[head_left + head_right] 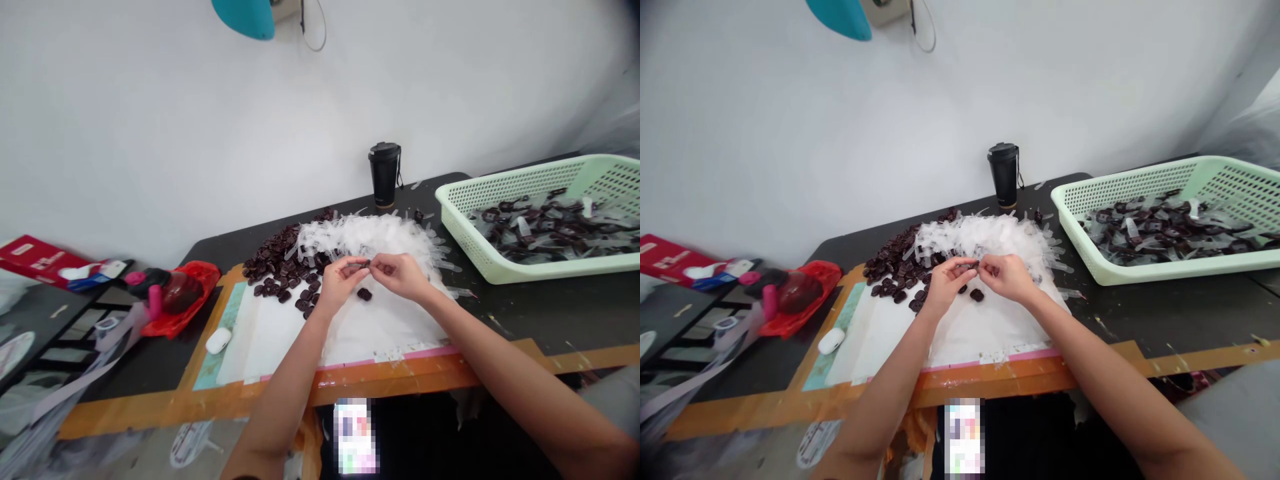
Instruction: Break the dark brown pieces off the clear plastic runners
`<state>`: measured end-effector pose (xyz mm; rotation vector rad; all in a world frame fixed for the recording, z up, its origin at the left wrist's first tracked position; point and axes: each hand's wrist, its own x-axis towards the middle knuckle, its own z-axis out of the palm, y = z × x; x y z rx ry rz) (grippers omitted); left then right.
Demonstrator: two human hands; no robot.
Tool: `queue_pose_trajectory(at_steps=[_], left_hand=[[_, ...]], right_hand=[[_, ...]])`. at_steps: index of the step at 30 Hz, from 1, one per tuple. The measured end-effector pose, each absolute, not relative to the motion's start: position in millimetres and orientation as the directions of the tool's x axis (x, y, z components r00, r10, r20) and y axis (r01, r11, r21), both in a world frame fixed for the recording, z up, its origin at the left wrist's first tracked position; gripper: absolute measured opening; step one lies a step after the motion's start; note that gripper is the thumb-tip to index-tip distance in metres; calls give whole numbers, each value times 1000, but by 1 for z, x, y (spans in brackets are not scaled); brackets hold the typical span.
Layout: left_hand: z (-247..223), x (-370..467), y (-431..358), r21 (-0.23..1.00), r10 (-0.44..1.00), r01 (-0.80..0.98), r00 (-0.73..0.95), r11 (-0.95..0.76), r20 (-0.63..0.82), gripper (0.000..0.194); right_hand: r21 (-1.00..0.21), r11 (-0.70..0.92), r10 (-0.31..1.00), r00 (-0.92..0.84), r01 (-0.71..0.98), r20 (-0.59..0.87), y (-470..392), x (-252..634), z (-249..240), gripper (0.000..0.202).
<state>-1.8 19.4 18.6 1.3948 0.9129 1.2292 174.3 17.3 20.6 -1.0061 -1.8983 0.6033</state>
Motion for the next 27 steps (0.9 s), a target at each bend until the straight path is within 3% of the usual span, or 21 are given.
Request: queue_pose_trajectory(at_steps=[10, 19, 27], left_hand=[[21, -4, 20, 974, 958, -204, 244, -101, 150, 25], [14, 1, 22, 967, 974, -233, 175, -101, 144, 28], [14, 0, 23, 962, 968, -235, 173, -138, 181, 22]], right_hand=[[-713, 551, 832, -226, 433, 506, 17, 173, 18, 14], [-682, 611, 791, -271, 401, 548, 12, 169, 15, 10], [-757, 552, 833, -198, 348, 516, 13, 169, 21, 19]])
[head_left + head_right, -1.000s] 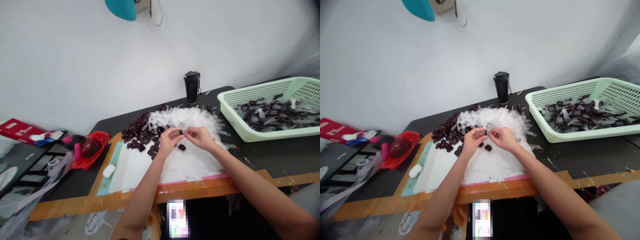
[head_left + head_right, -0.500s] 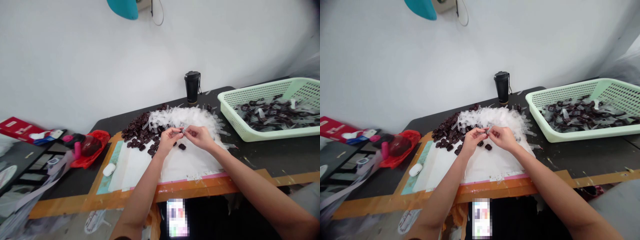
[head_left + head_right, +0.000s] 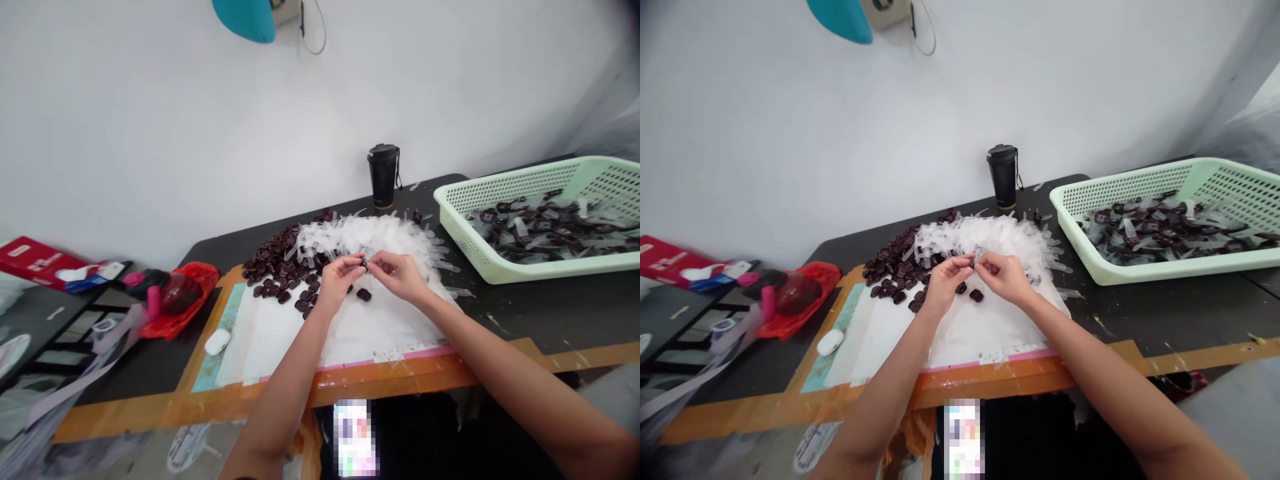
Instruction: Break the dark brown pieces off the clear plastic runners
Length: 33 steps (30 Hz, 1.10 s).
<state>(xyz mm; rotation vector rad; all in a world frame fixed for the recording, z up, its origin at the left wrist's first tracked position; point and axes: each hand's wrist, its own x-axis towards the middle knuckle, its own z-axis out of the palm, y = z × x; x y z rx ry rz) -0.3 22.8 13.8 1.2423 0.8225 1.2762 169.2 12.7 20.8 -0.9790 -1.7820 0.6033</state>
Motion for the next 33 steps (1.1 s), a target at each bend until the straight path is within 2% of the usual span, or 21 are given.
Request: queue_pose_trajectory(at_steps=[6, 10, 16, 21, 26, 31, 33], left_hand=[[9, 2, 24, 945, 987, -317, 111, -79, 120, 24], [9, 4, 23, 955, 991, -286, 78, -85, 111, 28], [11, 5, 22, 959, 992, -263, 42, -107, 122, 28], [12, 5, 22, 961, 989, -250, 56, -118, 136, 26], [14, 2, 21, 964, 983, -231, 98, -131, 157, 26], [13, 0, 20, 975, 973, -160, 149, -154, 178, 28], [13, -1, 21, 975, 968, -139, 158, -176, 197, 26]], right_hand=[[-722, 588, 804, -166, 365, 571, 11, 168, 19, 20], [-688, 606, 792, -222, 400, 568, 9, 167, 18, 19], [-689, 598, 793, -177, 409, 583, 9, 167, 20, 19], [-680, 596, 801, -258, 426, 541, 9, 166, 18, 17], [-739, 551, 834, -238, 386, 498, 12, 169, 21, 19], [-706, 568, 820, -364, 423, 442, 17, 177, 23, 19], [-739, 545, 833, -357, 397, 423, 19, 177, 22, 19]])
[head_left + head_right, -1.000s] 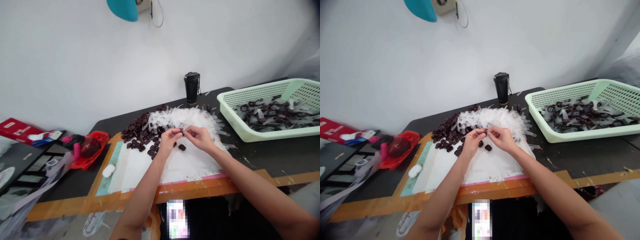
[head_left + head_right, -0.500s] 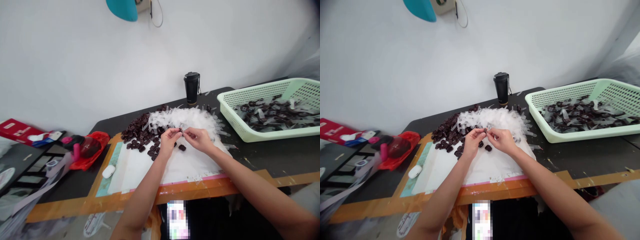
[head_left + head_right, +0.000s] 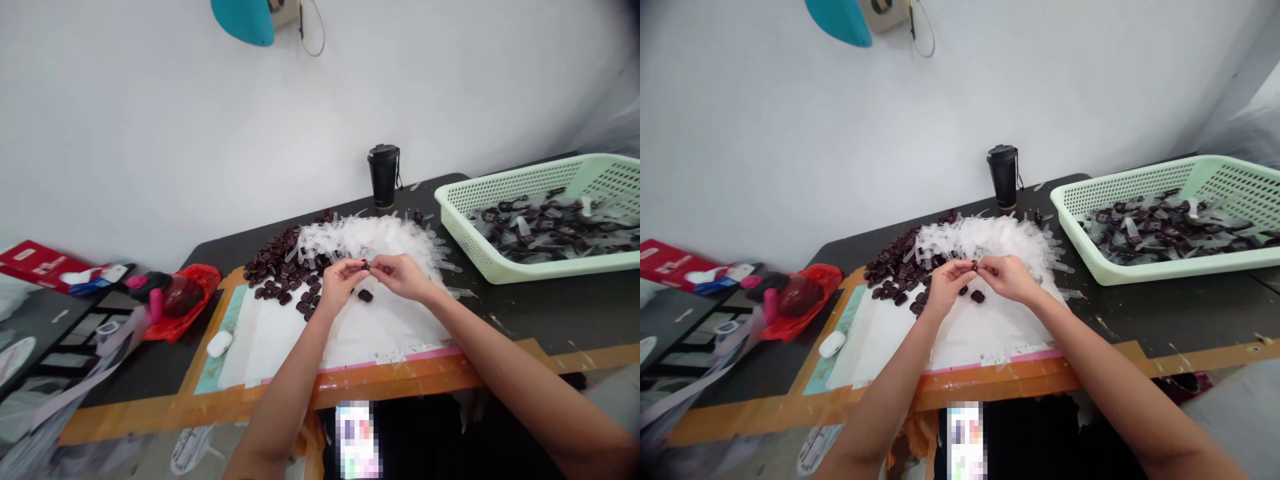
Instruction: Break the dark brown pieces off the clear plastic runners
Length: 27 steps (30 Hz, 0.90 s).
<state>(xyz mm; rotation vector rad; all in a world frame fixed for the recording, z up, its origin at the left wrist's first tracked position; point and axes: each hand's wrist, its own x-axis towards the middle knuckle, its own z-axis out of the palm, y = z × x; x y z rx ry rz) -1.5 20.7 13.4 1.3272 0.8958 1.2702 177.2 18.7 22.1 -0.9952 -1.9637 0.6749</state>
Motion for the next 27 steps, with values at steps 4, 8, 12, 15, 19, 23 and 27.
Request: queue_pose_trajectory(at_steps=[4, 8, 12, 15, 19, 23, 27], left_hand=[[16, -2, 21, 970, 968, -118, 107, -214, 227, 26], [14, 1, 21, 966, 971, -121, 45, -228, 235, 28], [11, 3, 20, 970, 973, -113, 62, -214, 222, 27], [10, 3, 19, 972, 973, -88, 58, -216, 222, 26], [13, 2, 18, 962, 960, -49, 71, -270, 273, 19], [14, 0, 19, 955, 951, 24, 92, -297, 294, 19], [14, 0, 15, 893, 913, 193, 120, -406, 389, 13]], right_hand=[[-852, 458, 872, -317, 255, 374, 20, 175, 22, 21], [-861, 457, 867, -326, 222, 376, 20, 174, 24, 21], [-873, 438, 884, -276, 212, 377, 20, 172, 19, 21], [-905, 399, 894, -280, 147, 349, 20, 170, 16, 23], [-915, 380, 905, -259, 134, 338, 19, 169, 17, 26], [-912, 388, 903, -254, 137, 346, 17, 169, 16, 25], [-882, 437, 879, -290, 174, 379, 18, 169, 13, 32]])
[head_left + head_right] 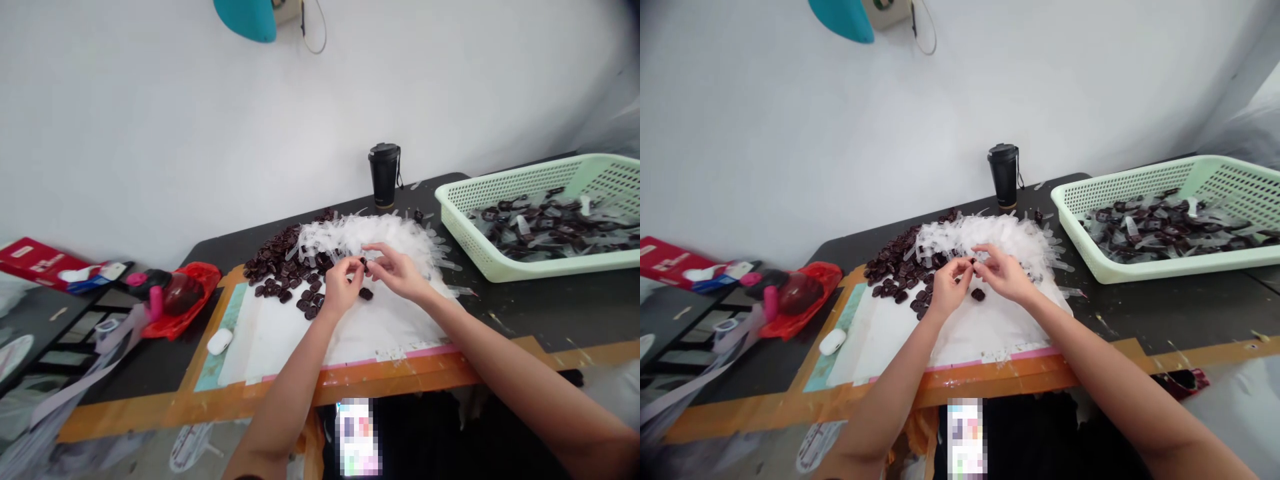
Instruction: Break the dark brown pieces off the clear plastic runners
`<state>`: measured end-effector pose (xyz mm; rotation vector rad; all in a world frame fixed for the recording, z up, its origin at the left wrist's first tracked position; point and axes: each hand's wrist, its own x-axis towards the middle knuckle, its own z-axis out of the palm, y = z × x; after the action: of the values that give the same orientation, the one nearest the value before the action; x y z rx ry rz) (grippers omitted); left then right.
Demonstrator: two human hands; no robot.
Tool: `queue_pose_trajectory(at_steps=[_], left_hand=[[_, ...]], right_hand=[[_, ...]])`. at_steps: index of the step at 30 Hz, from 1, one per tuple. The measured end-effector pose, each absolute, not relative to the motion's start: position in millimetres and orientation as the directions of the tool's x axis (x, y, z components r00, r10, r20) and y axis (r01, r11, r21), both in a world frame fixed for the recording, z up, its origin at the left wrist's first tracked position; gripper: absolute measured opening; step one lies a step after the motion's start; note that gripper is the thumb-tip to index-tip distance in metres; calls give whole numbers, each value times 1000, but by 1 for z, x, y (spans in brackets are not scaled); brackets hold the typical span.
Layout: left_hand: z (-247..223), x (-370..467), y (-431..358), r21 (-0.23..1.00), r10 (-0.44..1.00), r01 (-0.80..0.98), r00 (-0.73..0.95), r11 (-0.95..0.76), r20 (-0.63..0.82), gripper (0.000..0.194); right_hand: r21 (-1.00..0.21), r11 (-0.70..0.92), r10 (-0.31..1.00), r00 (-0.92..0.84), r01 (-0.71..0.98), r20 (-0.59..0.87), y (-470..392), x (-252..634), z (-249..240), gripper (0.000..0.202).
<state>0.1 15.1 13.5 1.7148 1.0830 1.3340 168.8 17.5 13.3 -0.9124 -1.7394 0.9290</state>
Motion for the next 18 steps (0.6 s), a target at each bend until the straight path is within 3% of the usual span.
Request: queue_pose_trajectory(at_steps=[5, 9, 11, 14, 18], left_hand=[[12, 3, 8, 816, 887, 349, 155, -461, 435, 7], [11, 8, 6, 863, 907, 282, 87, -419, 412, 12], [11, 11, 8, 919, 929, 140, 49, -370, 366, 16], [10, 14, 13, 960, 978, -205, 40, -192, 204, 26], [13, 11, 16, 839, 970, -509, 231, 191, -80, 33]], right_hand=[[-835, 481, 866, -293, 269, 404, 21, 170, 11, 17], [-837, 484, 864, -290, 255, 411, 22, 170, 14, 13], [-851, 487, 866, -235, 198, 441, 22, 169, 15, 15], [-901, 433, 888, -166, -9, 428, 20, 165, 15, 19], [-931, 321, 925, -152, -176, 348, 17, 158, 11, 22]])
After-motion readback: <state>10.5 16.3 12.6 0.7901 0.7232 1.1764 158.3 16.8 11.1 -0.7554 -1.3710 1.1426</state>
